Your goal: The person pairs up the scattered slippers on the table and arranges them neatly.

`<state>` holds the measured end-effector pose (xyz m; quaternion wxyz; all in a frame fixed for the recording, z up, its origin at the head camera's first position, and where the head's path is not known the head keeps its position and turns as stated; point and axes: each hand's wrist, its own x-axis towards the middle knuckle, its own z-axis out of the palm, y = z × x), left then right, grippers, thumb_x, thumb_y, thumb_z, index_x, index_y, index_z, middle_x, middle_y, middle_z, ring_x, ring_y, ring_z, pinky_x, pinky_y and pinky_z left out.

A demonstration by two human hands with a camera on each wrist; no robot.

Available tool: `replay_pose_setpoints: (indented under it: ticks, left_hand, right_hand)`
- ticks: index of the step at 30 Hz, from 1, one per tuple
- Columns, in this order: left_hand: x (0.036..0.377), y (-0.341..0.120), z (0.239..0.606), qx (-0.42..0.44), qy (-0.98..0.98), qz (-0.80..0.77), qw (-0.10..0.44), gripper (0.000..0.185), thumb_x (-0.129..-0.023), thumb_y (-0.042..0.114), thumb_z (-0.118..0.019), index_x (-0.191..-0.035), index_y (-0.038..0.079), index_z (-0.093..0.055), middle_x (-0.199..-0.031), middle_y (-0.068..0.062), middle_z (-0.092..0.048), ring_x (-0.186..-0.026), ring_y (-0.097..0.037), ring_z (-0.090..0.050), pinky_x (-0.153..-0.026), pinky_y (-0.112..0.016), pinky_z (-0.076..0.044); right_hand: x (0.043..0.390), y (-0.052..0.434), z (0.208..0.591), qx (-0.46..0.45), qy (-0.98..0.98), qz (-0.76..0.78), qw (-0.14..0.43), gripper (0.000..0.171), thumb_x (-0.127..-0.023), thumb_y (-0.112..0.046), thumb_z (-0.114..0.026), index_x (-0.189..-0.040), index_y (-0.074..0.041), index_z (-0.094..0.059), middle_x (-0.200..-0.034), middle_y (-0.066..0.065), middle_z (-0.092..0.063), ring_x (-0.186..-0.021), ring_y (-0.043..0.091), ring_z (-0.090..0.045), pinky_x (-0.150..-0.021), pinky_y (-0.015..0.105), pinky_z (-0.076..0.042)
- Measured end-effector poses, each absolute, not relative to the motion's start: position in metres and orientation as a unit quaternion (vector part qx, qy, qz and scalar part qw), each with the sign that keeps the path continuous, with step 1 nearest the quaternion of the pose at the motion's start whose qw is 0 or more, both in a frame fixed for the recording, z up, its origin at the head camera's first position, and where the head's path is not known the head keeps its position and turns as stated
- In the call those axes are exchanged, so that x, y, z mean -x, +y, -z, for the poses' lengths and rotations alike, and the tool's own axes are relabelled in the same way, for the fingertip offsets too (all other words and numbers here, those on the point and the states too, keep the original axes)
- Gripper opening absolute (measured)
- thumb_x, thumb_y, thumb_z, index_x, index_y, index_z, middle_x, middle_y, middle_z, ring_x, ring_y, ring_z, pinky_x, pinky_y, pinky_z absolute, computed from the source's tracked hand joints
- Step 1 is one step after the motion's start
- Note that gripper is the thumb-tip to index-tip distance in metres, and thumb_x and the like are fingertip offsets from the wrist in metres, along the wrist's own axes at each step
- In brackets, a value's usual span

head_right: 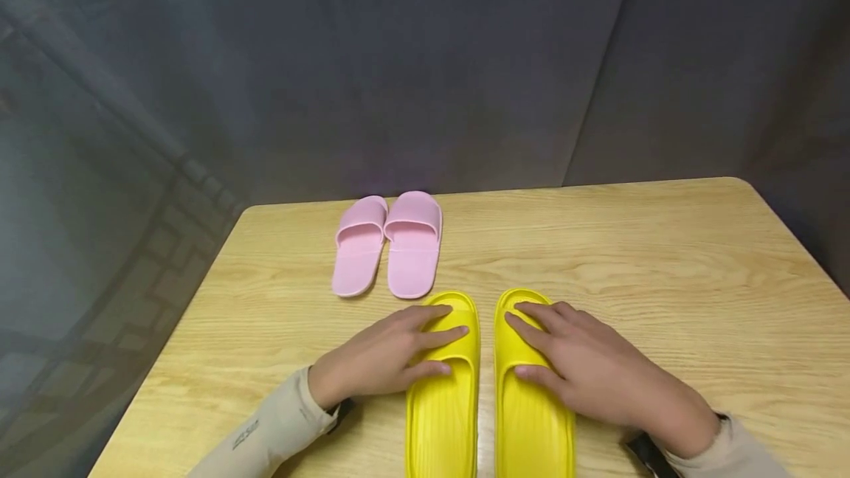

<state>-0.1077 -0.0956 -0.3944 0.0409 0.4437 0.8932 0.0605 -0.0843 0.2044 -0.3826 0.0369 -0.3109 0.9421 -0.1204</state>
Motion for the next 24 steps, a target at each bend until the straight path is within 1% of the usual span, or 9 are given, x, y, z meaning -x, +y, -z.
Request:
replay_pose_setpoints:
  ticks: [5,12,15,20,22,24]
  left_hand:
    - [0.106,-0.096,0.394,-0.442,0.894,-0.058,0.041,0.052,-0.103,0.051,-0.044,-0.149,0.027,-0.047,-0.151,-0.015,-0.048,-0.139,-0.025,-0.048,-0.113,-0.039,-0.043]
    - [0.106,-0.095,0.394,-0.449,0.891,-0.051,0.041,0.054,-0.103,0.052,-0.042,-0.15,0.027,-0.045,-0.152,-0.015,-0.047,-0.14,-0.025,-0.048,-0.112,-0.039,-0.044]
    - [0.106,-0.095,0.394,-0.448,0.892,-0.042,0.037,0.054,-0.103,0.054,-0.042,-0.15,0.028,-0.045,-0.152,-0.014,-0.047,-0.139,-0.024,-0.049,-0.11,-0.039,-0.046]
    - [0.107,-0.095,0.395,-0.436,0.899,-0.037,0.03,0.054,-0.101,0.057,-0.043,-0.148,0.031,-0.047,-0.15,-0.01,-0.05,-0.136,-0.022,-0.052,-0.107,-0.04,-0.048]
    - [0.108,-0.094,0.395,-0.428,0.901,-0.055,0.039,0.053,-0.101,0.057,-0.045,-0.147,0.031,-0.049,-0.15,-0.01,-0.051,-0.136,-0.022,-0.052,-0.109,-0.039,-0.047]
    - [0.108,-0.094,0.396,-0.421,0.902,-0.079,0.052,0.053,-0.1,0.056,-0.047,-0.146,0.03,-0.05,-0.151,-0.011,-0.05,-0.137,-0.023,-0.051,-0.112,-0.038,-0.044]
  right_hand:
    - [0.08,0.193,0.387,0.307,0.942,0.129,0.047,0.066,-0.097,-0.064,-0.044,-0.151,-0.024,-0.045,-0.149,0.001,-0.049,-0.13,0.027,-0.052,-0.099,0.055,-0.047]
    - [0.075,0.187,0.393,0.302,0.943,0.135,0.041,0.066,-0.098,-0.062,-0.044,-0.151,-0.022,-0.045,-0.15,0.0,-0.048,-0.132,0.026,-0.051,-0.101,0.052,-0.046]
    - [0.075,0.188,0.393,0.304,0.941,0.138,0.05,0.066,-0.099,-0.062,-0.043,-0.152,-0.025,-0.042,-0.152,0.0,-0.046,-0.134,0.027,-0.049,-0.102,0.054,-0.045]
    - [0.077,0.194,0.391,0.298,0.938,0.159,0.073,0.06,-0.098,-0.063,-0.045,-0.151,-0.036,-0.041,-0.152,0.0,-0.045,-0.136,0.03,-0.047,-0.102,0.058,-0.044]
    - [0.078,0.196,0.391,0.294,0.937,0.166,0.086,0.059,-0.098,-0.063,-0.044,-0.151,-0.039,-0.04,-0.151,0.002,-0.046,-0.136,0.031,-0.048,-0.101,0.059,-0.045]
    - [0.079,0.197,0.391,0.298,0.935,0.168,0.09,0.058,-0.098,-0.062,-0.044,-0.151,-0.039,-0.04,-0.15,0.003,-0.047,-0.135,0.033,-0.049,-0.1,0.059,-0.046]
